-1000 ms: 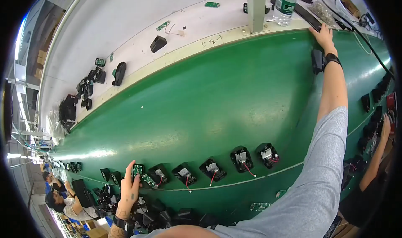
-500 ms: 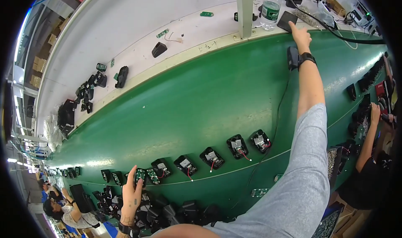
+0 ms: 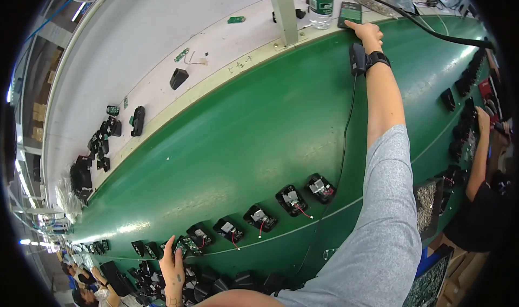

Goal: The person picks up a circuit board and a plastic housing, fits the board into the housing, and presses them together by hand. After repeating this process several times, the person places the assembled units onto the conveyor belt.

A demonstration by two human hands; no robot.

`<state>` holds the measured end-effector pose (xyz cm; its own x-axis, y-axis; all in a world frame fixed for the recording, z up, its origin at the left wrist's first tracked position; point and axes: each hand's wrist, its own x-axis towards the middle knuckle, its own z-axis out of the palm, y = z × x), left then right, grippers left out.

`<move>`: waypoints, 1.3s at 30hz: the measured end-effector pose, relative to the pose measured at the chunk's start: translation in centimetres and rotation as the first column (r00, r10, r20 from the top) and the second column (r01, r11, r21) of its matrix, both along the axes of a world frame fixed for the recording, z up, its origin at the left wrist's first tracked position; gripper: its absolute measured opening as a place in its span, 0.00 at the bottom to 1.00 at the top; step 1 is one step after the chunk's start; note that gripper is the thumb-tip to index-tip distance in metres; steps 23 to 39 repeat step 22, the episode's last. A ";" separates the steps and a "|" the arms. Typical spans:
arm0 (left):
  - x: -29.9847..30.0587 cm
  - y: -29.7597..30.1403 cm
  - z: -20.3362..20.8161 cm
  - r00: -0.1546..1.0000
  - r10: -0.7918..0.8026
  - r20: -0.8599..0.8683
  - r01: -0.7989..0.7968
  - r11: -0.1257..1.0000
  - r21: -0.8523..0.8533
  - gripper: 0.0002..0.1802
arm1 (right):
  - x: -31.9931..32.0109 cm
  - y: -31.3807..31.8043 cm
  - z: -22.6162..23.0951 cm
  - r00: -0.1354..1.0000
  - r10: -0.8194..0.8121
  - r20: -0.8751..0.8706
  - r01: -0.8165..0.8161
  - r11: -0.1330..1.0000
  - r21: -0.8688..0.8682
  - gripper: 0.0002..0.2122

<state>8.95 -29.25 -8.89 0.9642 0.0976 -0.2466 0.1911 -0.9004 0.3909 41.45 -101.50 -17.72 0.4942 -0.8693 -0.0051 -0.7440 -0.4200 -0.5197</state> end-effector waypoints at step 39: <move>-1.4 4.5 -1.3 0.948 -0.305 0.096 0.291 0.948 0.132 0.27 | -35.4 30.3 15.7 0.599 -0.045 0.799 -0.797 0.067 0.601 0.30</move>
